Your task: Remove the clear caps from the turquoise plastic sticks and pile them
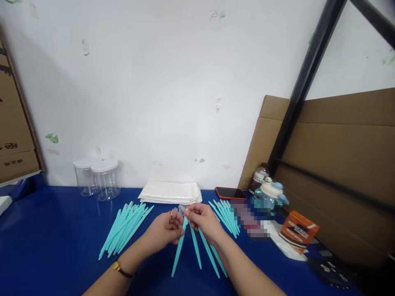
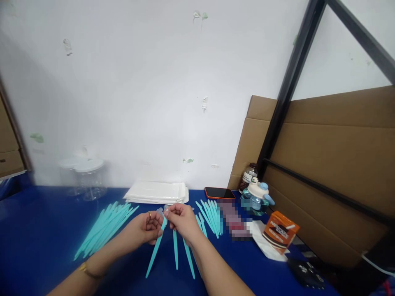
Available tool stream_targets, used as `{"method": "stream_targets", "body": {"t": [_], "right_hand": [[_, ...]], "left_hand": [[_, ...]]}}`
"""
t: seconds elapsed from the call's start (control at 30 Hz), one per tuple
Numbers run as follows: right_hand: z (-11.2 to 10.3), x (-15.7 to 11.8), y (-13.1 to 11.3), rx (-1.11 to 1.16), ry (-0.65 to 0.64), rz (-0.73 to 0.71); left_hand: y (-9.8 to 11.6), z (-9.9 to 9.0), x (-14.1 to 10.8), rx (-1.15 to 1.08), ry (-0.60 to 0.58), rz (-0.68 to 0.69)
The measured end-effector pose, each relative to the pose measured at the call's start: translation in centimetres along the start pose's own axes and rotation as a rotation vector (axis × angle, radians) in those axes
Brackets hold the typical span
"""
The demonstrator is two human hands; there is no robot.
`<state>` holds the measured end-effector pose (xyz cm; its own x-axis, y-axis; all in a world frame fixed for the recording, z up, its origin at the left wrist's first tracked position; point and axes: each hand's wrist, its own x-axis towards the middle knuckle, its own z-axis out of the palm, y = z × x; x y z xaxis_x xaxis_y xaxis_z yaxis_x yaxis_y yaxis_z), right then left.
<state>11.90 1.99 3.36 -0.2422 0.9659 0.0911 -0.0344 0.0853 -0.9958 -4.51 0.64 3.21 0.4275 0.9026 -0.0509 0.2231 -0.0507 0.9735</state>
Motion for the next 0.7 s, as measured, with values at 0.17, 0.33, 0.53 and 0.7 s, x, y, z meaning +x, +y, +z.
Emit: {"method": "stream_targets", "body": {"t": [0.17, 0.33, 0.53, 0.7], "right_hand": [[-1.6, 0.6, 0.7, -0.421, -0.012, 0.039], [-5.5, -0.9, -1.4, -0.865, 0.252, -0.142], [-7.9, -6.5, -0.6, -1.167, 0.18, 0.02], [-6.9, -9.1, 1.8, -1.218, 0.129, 0.005]], "left_hand": [[-0.9, 1.6, 0.2, 0.183, 0.047, -0.048], [-0.6, 2.9, -1.1, 0.336, 0.017, -0.128], [-0.8, 5.7, -0.4, 0.564, 0.095, -0.034], [-2.2, 7.6, 2.6, 0.63, 0.108, 0.16]]}}
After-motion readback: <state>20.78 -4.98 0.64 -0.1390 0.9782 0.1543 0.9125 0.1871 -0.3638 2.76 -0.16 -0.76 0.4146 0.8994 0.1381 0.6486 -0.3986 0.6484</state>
